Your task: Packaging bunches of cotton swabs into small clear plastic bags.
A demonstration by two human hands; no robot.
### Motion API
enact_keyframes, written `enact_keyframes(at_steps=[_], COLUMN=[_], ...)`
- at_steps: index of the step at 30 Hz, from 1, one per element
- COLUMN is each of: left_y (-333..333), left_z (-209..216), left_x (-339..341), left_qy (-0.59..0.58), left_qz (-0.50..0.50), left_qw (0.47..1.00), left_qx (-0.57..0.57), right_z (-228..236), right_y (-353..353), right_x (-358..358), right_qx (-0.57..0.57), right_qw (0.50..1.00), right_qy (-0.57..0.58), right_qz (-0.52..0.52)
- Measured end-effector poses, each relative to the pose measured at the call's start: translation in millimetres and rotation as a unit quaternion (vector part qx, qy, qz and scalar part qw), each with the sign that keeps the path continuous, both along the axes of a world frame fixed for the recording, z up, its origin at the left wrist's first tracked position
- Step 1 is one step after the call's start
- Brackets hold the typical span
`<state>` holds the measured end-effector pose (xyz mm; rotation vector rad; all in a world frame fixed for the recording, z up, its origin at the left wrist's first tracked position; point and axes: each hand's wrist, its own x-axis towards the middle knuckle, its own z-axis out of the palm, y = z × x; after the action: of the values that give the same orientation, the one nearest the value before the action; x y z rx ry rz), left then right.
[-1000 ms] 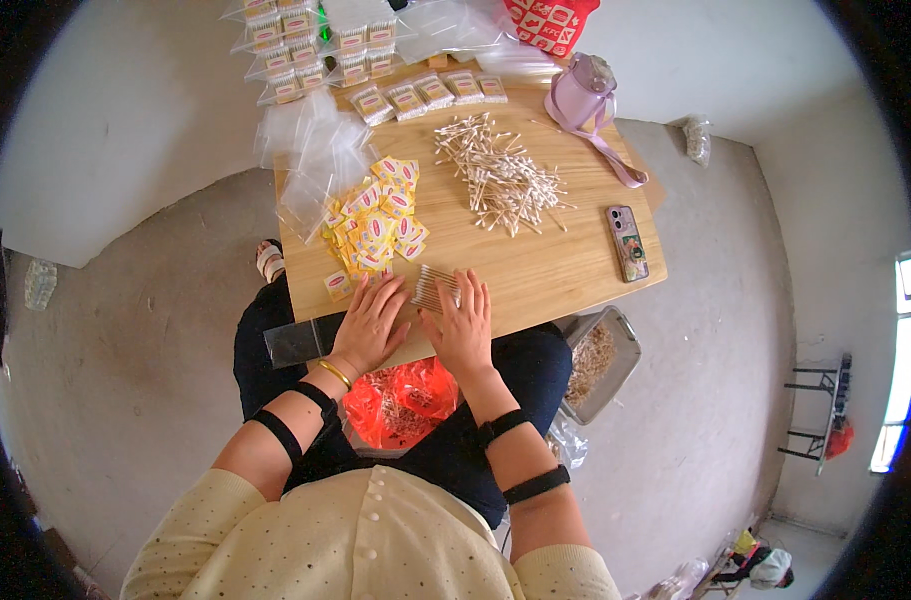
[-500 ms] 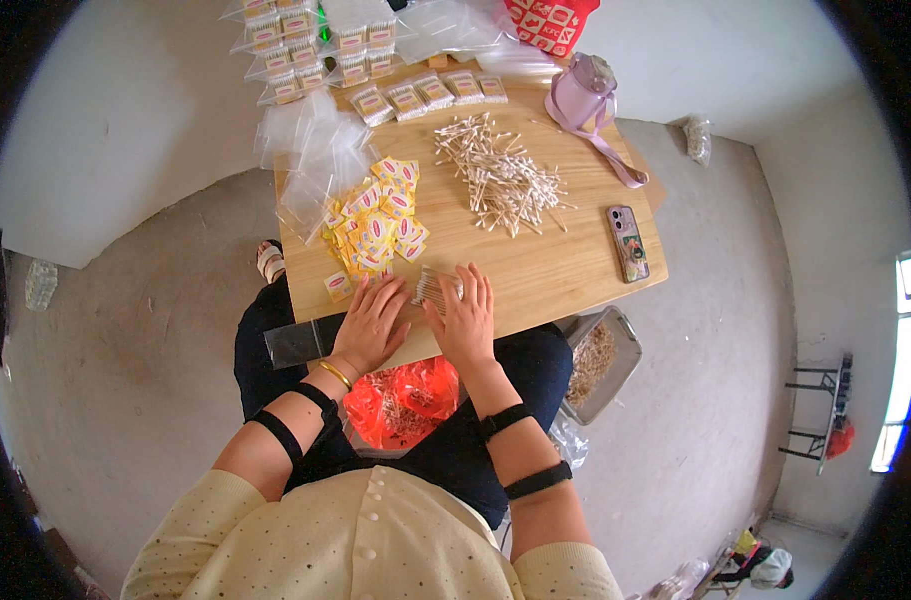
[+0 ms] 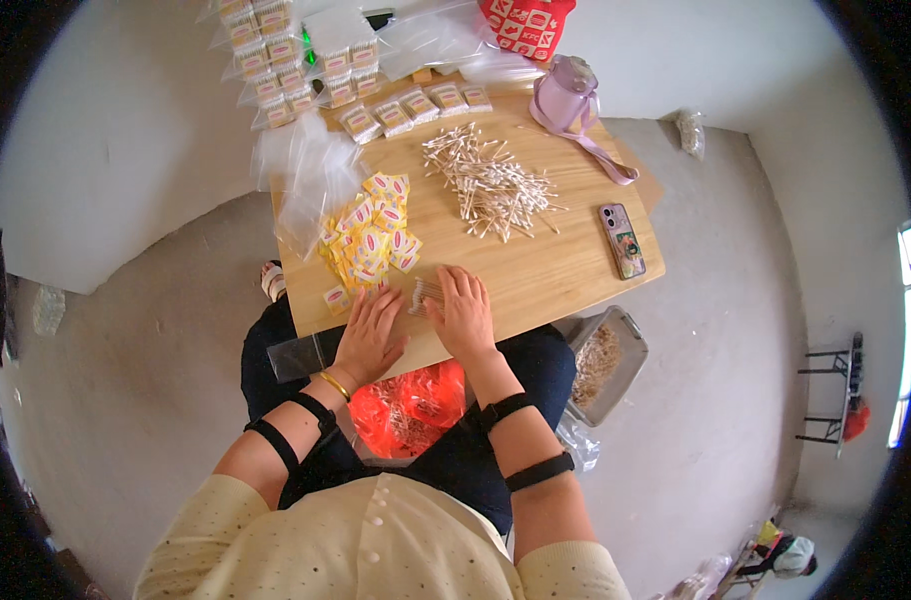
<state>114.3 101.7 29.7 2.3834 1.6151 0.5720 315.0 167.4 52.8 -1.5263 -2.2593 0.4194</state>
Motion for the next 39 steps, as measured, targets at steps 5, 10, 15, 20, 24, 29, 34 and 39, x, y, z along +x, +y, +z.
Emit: enact_keyframes(at_steps=[5,10,15,20,24,29,34,39], left_y=[3.4,29.5,34.4,30.3,28.3,23.6,16.0,17.0], left_z=[3.8,6.0,-3.7,-5.8,-2.4,15.5,11.1,-3.8], left_x=[3.0,12.0,23.8,29.2,23.9,-3.5,-65.5,-85.4], left_qy=[0.038,0.096,0.139,0.089,0.103,0.049,0.002,0.006], left_qz=[0.011,0.020,0.001,0.005,0.009,0.105,0.276,0.397], left_qw=[0.999,0.995,0.990,0.996,0.995,0.993,0.961,0.917], left_qx=[-0.010,0.016,0.016,0.008,0.005,0.019,-0.019,-0.046], right_z=[0.2,-7.3,-28.6,-35.9,-35.5,-27.8,-27.6,-32.9], right_y=[-3.5,-39.9,-39.3,-34.2,-34.2,-35.9,-35.6,-36.3], right_x=[13.2,16.1,-0.1,-10.7,-16.4,-14.6,-12.9,-9.7], right_qx=[-0.043,-0.008,0.001,0.010,0.022,0.004,0.005,0.011], right_qw=[0.998,0.999,0.998,0.996,0.996,0.996,0.996,0.994], right_qy=[-0.007,-0.029,-0.038,-0.071,-0.069,-0.068,-0.057,-0.075], right_qz=[0.037,-0.031,-0.058,-0.061,-0.056,-0.060,-0.063,-0.072])
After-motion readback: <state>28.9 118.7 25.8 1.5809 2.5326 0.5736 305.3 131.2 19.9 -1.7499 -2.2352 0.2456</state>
